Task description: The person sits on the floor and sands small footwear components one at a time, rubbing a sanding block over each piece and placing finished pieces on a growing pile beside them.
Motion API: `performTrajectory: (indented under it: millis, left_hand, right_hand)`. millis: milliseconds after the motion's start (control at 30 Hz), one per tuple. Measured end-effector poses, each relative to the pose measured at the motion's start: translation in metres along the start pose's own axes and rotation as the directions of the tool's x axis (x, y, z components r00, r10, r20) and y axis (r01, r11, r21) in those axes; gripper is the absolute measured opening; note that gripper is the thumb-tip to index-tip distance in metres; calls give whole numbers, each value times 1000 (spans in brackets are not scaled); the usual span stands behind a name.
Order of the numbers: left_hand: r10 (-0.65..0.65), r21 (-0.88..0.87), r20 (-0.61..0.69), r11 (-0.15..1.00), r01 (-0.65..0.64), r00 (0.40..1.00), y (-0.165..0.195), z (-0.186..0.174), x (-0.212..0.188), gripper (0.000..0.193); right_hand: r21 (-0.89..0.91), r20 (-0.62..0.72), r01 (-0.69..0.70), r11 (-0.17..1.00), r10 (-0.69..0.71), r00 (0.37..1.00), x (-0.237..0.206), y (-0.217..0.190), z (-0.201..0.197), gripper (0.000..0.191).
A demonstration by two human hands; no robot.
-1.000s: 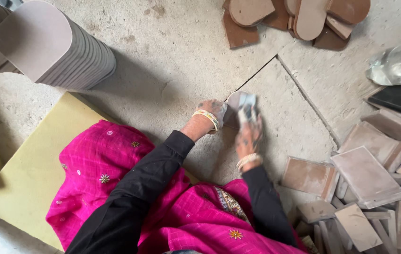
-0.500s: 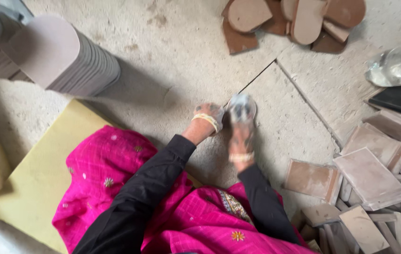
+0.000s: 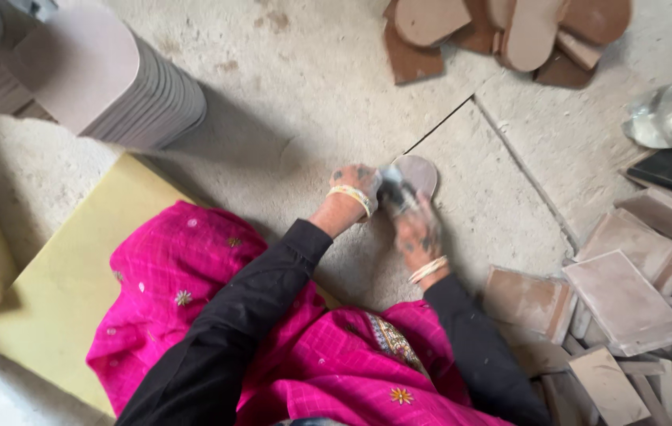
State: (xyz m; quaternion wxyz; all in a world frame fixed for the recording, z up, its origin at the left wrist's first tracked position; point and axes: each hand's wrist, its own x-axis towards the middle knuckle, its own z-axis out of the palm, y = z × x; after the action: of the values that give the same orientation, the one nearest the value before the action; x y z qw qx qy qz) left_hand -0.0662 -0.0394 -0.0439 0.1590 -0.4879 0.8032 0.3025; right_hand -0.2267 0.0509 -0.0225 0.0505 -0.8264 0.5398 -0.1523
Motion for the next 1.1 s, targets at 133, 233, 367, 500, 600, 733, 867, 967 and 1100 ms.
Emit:
performTrajectory:
  millis: [133, 233, 367, 500, 600, 733, 867, 967, 1100]
  left_hand:
    - [-13, 0, 22, 1000, 13, 1000, -3, 5, -1, 43]
    - [47, -11, -180, 999, -50, 982, -6, 13, 2, 43]
    - [62, 31, -125, 998, -58, 990, -5, 17, 6, 47]
    - [12, 19, -12, 1000, -12, 1000, -3, 14, 8, 45]
    - [10, -2, -52, 1000, -10, 999, -3, 14, 6, 48]
    - [85, 34, -255, 996, -79, 963, -4, 21, 2, 54]
    - [20, -4, -79, 1000, -21, 997, -4, 22, 4, 52]
    - [18, 7, -79, 1000, -17, 997, -1, 16, 6, 56]
    - [17, -19, 3, 1000, -16, 1000, 4, 10, 7, 42]
  right_hand:
    - [-55, -87, -50, 997, 45, 995, 3, 16, 7, 40]
    - [-55, -20, 7, 998, -8, 1000, -6, 24, 18, 48]
    - [-17, 113, -2, 1000, 4, 994, -13, 32, 21, 28]
    - [-67, -12, -105, 992, 105, 994, -8, 27, 16, 38]
    - [-108, -97, -63, 992, 52, 994, -1, 15, 13, 47]
    - [-37, 31, 4, 999, -3, 1000, 5, 12, 7, 47]
    - [-41, 0, -240, 970, 240, 971, 3, 15, -11, 52]
    - [-36, -33, -281, 959, 280, 959, -9, -2, -20, 63]
    - [-11, -20, -396, 918, 396, 918, -7, -30, -10, 64]
